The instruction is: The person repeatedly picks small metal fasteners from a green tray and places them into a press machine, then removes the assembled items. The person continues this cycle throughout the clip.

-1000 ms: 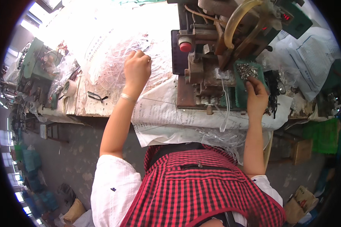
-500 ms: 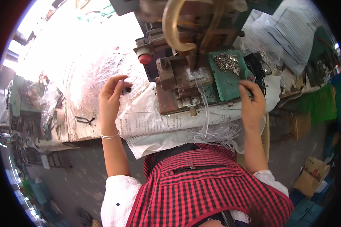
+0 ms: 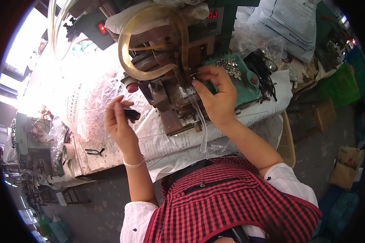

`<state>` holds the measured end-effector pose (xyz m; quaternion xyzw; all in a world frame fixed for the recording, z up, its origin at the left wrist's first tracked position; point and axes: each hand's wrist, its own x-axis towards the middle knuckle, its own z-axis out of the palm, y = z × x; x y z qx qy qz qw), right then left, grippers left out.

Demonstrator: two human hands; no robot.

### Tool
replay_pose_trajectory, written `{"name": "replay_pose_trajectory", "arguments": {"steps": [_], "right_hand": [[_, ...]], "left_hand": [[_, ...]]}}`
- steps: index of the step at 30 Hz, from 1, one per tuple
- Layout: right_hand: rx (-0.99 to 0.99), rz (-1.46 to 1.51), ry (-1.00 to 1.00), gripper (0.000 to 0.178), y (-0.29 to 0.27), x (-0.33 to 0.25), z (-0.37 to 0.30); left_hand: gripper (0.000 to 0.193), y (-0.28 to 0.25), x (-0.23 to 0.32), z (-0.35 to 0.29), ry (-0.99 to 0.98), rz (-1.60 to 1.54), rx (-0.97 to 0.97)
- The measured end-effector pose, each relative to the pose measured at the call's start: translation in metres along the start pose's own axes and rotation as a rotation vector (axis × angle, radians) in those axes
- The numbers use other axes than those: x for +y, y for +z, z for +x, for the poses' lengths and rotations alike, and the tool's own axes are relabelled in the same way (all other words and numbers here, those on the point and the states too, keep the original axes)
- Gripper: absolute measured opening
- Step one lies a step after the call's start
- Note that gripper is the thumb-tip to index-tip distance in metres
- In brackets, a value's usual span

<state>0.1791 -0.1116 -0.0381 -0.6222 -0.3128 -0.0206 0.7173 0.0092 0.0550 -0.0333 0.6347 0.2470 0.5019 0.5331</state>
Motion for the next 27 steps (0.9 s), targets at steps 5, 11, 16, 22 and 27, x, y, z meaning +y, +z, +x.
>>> {"name": "replay_pose_trajectory", "arguments": {"steps": [5, 11, 16, 22, 27], "right_hand": [[-0.038, 0.187, 0.102, 0.041, 0.011, -0.021, 0.000], [-0.235, 0.057, 0.048, 0.056, -0.011, -0.054, -0.007], [-0.016, -0.261, 0.036, 0.050, -0.063, 0.010, 0.033], [-0.120, -0.676, -0.059, 0.025, -0.132, 0.082, 0.001], [-0.169, -0.953, -0.081, 0.018, -0.106, 0.072, -0.010]], "left_hand": [[0.017, 0.019, 0.055, -0.002, 0.560, 0.001, -0.009], [0.024, 0.047, 0.037, -0.041, 0.876, 0.465, -0.351], [0.023, 0.084, 0.015, -0.036, 1.141, 0.481, -0.401], [0.027, 0.089, 0.000, -0.033, 1.157, 0.418, -0.361], [0.030, 0.081, 0.015, -0.036, 1.007, 0.379, -0.454]]}}
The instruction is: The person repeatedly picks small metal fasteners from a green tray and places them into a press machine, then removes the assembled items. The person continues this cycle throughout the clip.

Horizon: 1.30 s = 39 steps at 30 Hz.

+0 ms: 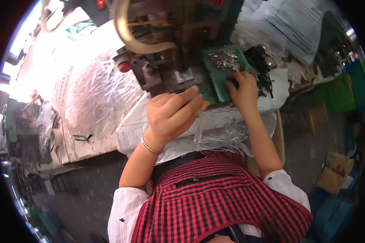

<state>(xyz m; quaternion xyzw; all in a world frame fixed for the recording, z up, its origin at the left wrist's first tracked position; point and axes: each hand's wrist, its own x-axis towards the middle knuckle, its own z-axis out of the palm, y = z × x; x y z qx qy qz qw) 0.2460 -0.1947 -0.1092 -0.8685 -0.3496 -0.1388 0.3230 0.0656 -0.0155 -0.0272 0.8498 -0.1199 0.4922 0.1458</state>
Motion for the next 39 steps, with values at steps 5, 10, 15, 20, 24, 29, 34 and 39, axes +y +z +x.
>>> {"name": "replay_pose_trajectory", "arguments": {"steps": [5, 10, 15, 20, 24, 29, 34, 39], "right_hand": [[0.066, -0.076, -0.090, 0.014, 0.016, 0.004, 0.002], [0.037, 0.170, 0.312, 0.012, -0.001, 0.001, -0.017], [0.157, 0.399, 0.143, 0.015, -0.001, -0.024, 0.005], [0.104, 0.327, 0.139, 0.014, 0.017, -0.019, 0.017], [0.211, 0.125, 0.035, 0.012, -0.014, 0.002, -0.013], [0.299, 0.205, 0.238, 0.015, -0.039, 0.031, -0.046], [0.139, 0.419, -0.049, 0.015, -0.048, -0.052, -0.006], [0.218, 0.627, -0.191, 0.018, -0.011, -0.105, 0.045]], "left_hand": [[0.035, -0.040, 0.033, -0.023, -0.248, -0.020, -0.187], [0.028, -0.124, 0.040, -0.068, -0.427, 0.486, 0.087], [0.015, -0.167, -0.036, -0.061, -0.688, 0.614, -0.170], [0.022, -0.132, -0.115, -0.166, -0.975, 0.935, -0.648], [0.022, -0.130, -0.120, -0.170, -1.069, 0.810, -0.481], [0.023, -0.140, -0.112, -0.168, -1.113, 0.669, -0.295], [0.021, -0.107, -0.125, -0.137, -0.980, 0.501, 0.058], [0.018, -0.066, -0.116, -0.099, -1.009, 0.156, 0.191]]}}
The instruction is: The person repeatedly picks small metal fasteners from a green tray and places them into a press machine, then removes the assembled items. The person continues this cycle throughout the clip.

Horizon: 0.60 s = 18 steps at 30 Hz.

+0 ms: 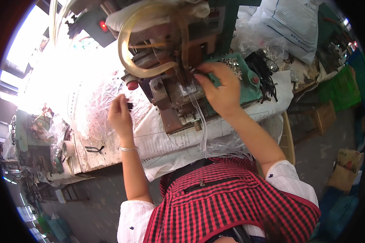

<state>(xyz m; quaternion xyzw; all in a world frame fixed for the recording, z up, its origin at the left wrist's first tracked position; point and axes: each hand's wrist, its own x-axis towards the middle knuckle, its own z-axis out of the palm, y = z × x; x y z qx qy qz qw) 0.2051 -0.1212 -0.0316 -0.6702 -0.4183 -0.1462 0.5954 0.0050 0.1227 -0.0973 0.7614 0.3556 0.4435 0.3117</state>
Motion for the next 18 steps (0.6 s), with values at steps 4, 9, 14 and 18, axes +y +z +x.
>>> {"name": "replay_pose_trajectory", "arguments": {"steps": [4, 9, 14, 18], "right_hand": [[0.065, 0.209, 0.252, 0.029, 0.017, -0.014, -0.008], [0.088, 0.377, 0.364, 0.038, 0.022, -0.011, -0.022], [0.048, 0.501, 0.422, 0.039, 0.021, -0.033, -0.009], [-0.119, 0.478, 0.386, 0.051, 0.000, -0.065, -0.007]], "left_hand": [[0.009, 0.007, 0.007, -0.038, 0.070, -0.137, -0.034], [0.008, 0.005, 0.055, -0.049, 0.137, -0.320, 0.072], [0.013, -0.020, 0.144, -0.044, 0.711, -0.301, 0.106], [0.026, -0.023, 0.160, -0.062, 0.862, -0.067, -0.069]]}}
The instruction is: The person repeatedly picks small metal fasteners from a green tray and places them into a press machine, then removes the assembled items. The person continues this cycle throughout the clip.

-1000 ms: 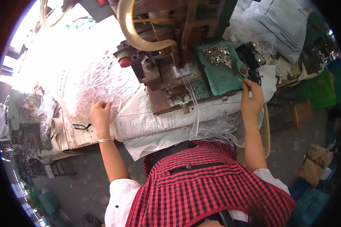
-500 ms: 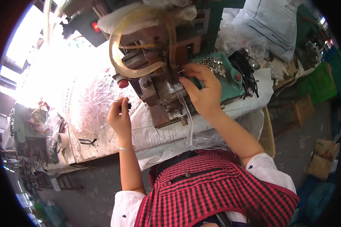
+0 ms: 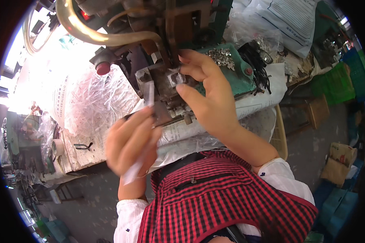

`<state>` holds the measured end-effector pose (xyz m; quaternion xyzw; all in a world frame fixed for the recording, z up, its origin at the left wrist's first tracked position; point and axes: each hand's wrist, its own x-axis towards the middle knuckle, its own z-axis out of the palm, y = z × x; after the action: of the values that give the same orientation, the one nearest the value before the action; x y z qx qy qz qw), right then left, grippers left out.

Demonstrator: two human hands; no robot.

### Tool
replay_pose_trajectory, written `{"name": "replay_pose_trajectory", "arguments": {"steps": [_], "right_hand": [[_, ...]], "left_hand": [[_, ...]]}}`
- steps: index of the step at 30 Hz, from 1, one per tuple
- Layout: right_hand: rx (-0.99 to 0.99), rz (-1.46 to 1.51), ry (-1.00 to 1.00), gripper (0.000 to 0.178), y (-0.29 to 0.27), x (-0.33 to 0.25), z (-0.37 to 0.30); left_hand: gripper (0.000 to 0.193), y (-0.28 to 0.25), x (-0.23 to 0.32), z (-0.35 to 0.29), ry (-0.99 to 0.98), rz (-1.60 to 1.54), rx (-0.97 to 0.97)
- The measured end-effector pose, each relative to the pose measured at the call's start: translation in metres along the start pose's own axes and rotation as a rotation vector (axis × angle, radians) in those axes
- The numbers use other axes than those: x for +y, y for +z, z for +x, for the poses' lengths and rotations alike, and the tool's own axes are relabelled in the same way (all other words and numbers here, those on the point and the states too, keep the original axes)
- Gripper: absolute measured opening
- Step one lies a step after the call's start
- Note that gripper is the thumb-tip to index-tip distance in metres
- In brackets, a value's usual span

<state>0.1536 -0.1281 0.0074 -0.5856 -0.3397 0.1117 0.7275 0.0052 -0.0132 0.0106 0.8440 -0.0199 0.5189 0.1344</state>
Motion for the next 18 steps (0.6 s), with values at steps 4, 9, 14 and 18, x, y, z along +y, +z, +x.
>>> {"name": "replay_pose_trajectory", "arguments": {"steps": [4, 9, 14, 18], "right_hand": [[-0.016, -0.300, -0.058, 0.051, -0.038, 0.012, 0.018], [0.414, -0.475, -0.056, 0.044, -0.147, 0.136, 0.029], [0.227, -1.041, -0.221, 0.042, -0.151, 0.117, 0.026], [0.023, -1.272, -0.204, 0.043, -0.142, 0.132, 0.016]], "left_hand": [[0.028, 0.051, -0.002, -0.002, 0.165, 0.000, -0.096], [0.029, 0.068, -0.011, -0.008, 0.238, -0.013, -0.074], [0.028, 0.075, -0.018, -0.009, 0.289, -0.010, -0.016], [0.032, 0.067, -0.010, -0.014, 0.199, -0.019, -0.093]]}}
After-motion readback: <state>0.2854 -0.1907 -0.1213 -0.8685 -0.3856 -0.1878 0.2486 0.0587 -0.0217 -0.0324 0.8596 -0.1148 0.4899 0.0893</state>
